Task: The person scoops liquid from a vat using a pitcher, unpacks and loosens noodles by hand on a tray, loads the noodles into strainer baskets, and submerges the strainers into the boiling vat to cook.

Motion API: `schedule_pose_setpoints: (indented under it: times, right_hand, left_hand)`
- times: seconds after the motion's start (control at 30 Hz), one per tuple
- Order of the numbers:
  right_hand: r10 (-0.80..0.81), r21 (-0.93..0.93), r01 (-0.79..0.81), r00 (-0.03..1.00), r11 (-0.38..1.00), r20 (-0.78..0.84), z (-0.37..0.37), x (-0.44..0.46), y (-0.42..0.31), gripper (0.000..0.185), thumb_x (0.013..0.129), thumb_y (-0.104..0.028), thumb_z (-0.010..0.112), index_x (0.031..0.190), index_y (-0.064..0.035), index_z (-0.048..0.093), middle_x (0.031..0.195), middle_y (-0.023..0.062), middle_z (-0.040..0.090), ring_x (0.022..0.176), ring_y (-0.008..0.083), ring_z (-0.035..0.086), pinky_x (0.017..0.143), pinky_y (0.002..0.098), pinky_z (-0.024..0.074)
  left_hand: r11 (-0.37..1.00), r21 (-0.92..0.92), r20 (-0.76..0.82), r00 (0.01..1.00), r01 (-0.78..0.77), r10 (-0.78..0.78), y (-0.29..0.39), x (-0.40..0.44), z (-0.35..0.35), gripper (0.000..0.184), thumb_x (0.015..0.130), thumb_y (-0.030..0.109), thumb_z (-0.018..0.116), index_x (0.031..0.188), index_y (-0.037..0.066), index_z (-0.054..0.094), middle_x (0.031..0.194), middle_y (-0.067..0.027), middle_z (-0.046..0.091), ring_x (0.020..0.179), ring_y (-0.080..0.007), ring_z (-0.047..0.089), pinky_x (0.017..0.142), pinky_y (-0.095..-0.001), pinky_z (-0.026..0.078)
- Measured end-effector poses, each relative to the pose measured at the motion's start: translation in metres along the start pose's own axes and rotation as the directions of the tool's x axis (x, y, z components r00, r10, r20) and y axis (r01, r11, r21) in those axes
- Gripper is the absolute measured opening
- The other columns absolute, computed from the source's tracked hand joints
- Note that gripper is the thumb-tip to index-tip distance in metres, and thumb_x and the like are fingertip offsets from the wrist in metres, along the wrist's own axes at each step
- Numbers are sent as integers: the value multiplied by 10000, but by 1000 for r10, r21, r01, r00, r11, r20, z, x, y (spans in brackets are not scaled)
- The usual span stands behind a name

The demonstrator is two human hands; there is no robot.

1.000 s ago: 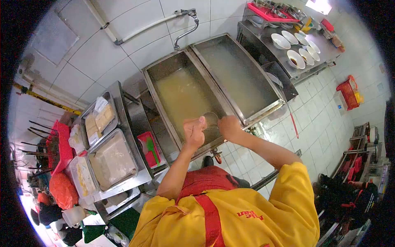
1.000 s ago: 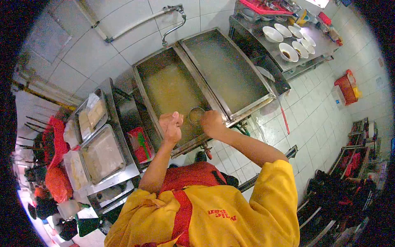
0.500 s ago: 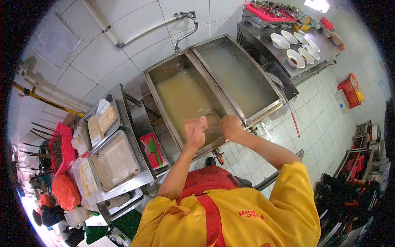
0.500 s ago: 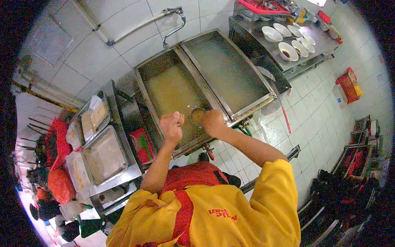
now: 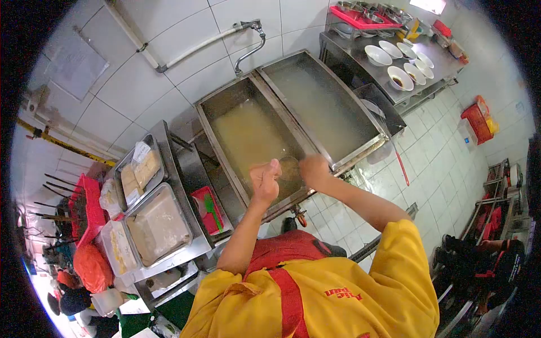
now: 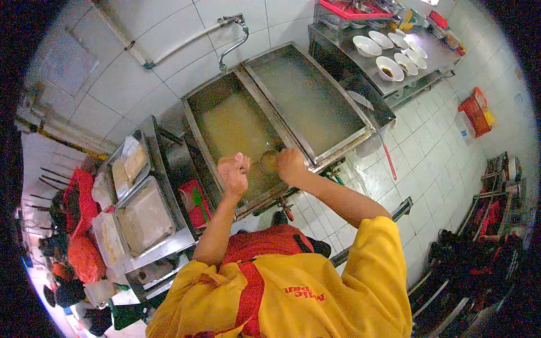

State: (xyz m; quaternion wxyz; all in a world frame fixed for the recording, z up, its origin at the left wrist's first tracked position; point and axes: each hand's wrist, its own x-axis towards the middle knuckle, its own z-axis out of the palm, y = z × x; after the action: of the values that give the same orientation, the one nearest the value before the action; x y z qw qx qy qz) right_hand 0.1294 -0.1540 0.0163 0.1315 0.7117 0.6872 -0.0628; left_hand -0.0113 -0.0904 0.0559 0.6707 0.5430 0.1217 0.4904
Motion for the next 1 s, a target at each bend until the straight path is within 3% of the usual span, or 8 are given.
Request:
schedule_pose_setpoints:
  times: [0.07, 0.17, 0.27, 0.67, 0.8, 0.87, 0.9, 1.0]
  right_hand:
    - [221, 66, -215, 970, 974, -100, 13, 10, -5, 115, 721, -176, 606, 724, -98, 690, 756, 90, 666, 728, 238, 656, 587, 346, 505]
    - [31, 12, -32, 998, 999, 49, 2, 0, -4, 127, 721, -196, 606, 729, -102, 691, 773, 88, 667, 734, 239, 654, 598, 339, 503]
    - [237, 25, -236, 971, 971, -40, 6, 10, 0, 141, 708, -222, 618, 726, -103, 692, 784, 85, 669, 743, 234, 654, 600, 335, 500]
    - [80, 47, -83, 995, 995, 62, 1, 5, 5, 118, 719, -192, 598, 710, -115, 688, 749, 87, 663, 717, 233, 655, 531, 353, 489]
    - [224, 42, -223, 974, 974, -39, 9, 8, 2, 128, 732, -183, 578, 706, -116, 684, 733, 76, 659, 715, 231, 654, 541, 359, 494]
    - [-45, 7, 46, 991, 999, -126, 18, 3, 9, 131, 730, -179, 568, 691, -118, 677, 724, 81, 655, 689, 235, 649, 538, 364, 492]
    - [-41, 12, 43, 991, 999, -126, 22, 3, 11, 131, 730, -179, 568, 691, -118, 677, 724, 81, 655, 689, 235, 649, 538, 364, 492]
    - [248, 75, -242, 964, 967, -99, 19, -6, 24, 105, 708, -173, 580, 687, -130, 674, 722, 72, 659, 725, 215, 653, 563, 335, 492]
  left_hand:
    - [1000, 21, 15, 1000, -15, 15, -3, 1, 2, 415, 890, 129, 475, 509, 31, 344, 494, -5, 341, 453, -91, 268, 442, -283, 176]
    - [995, 85, -26, 999, -44, 46, -3, 3, 6, 438, 867, 132, 514, 486, 68, 309, 457, -1, 263, 415, -109, 204, 436, -294, 159]
    - [996, 87, -44, 999, -21, 25, -1, 4, 8, 445, 861, 137, 521, 480, 69, 302, 458, 0, 267, 414, -109, 210, 435, -290, 167]
    - [996, 87, -36, 999, 0, 3, 2, 9, 9, 460, 855, 125, 529, 480, 69, 268, 457, 7, 240, 412, -112, 192, 433, -287, 168]
    - [997, 79, -34, 999, -4, 7, -3, 10, 10, 436, 867, 121, 499, 488, 51, 293, 460, -4, 282, 424, -107, 232, 437, -289, 173]
    - [998, 66, -26, 1000, 17, -15, -9, 11, 3, 418, 876, 122, 474, 494, 31, 333, 465, -13, 317, 436, -104, 260, 440, -291, 166]
    - [994, 107, -30, 999, 23, -20, -12, 11, 0, 420, 877, 129, 474, 493, 32, 332, 467, -9, 319, 438, -102, 260, 441, -291, 167]
    - [989, 147, -50, 999, 28, -21, -7, 17, 1, 433, 878, 141, 472, 486, 36, 320, 464, -3, 317, 439, -96, 255, 444, -295, 164]
